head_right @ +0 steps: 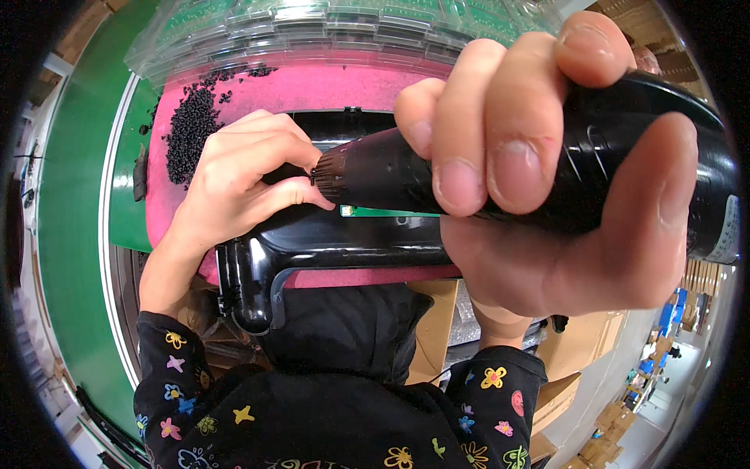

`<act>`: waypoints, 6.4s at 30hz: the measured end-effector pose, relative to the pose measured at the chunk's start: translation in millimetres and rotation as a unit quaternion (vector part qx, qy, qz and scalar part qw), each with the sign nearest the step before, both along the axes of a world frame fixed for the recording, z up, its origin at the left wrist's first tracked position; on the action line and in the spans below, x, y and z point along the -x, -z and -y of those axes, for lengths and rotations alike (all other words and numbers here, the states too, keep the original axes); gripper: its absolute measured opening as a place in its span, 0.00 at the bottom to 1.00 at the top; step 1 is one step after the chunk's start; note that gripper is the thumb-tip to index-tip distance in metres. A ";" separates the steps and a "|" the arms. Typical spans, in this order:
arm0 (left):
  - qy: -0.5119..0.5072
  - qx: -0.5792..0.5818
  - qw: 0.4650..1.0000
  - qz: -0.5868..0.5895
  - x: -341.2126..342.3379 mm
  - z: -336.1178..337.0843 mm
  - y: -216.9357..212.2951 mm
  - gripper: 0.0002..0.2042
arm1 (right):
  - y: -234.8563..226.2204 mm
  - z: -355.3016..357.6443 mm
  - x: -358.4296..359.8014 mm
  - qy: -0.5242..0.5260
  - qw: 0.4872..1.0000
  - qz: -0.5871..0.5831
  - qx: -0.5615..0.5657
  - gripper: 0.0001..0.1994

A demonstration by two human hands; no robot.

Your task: Assemble circuit boards into plastic housings using an electric screwdriver.

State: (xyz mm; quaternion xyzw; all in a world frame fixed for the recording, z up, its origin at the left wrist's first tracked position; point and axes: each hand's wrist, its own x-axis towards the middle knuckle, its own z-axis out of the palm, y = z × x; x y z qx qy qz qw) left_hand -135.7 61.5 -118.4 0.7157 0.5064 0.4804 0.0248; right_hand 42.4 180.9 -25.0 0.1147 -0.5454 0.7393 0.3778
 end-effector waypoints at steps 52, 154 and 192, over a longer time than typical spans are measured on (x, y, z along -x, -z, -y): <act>-0.007 0.130 0.989 -0.070 -1.4 1.6 4.6 0.07 | 29.8 -20.0 17.8 0.067 0.974 0.146 -0.162 0.15; -0.024 0.096 0.993 -0.070 -4.1 5.3 11.2 0.07 | 30.6 6.0 14.7 -0.123 0.971 0.156 -0.132 0.25; 0.112 0.110 0.987 0.025 3.4 1.0 4.3 0.08 | 25.5 13.5 -3.4 0.009 0.985 -0.076 -0.155 0.22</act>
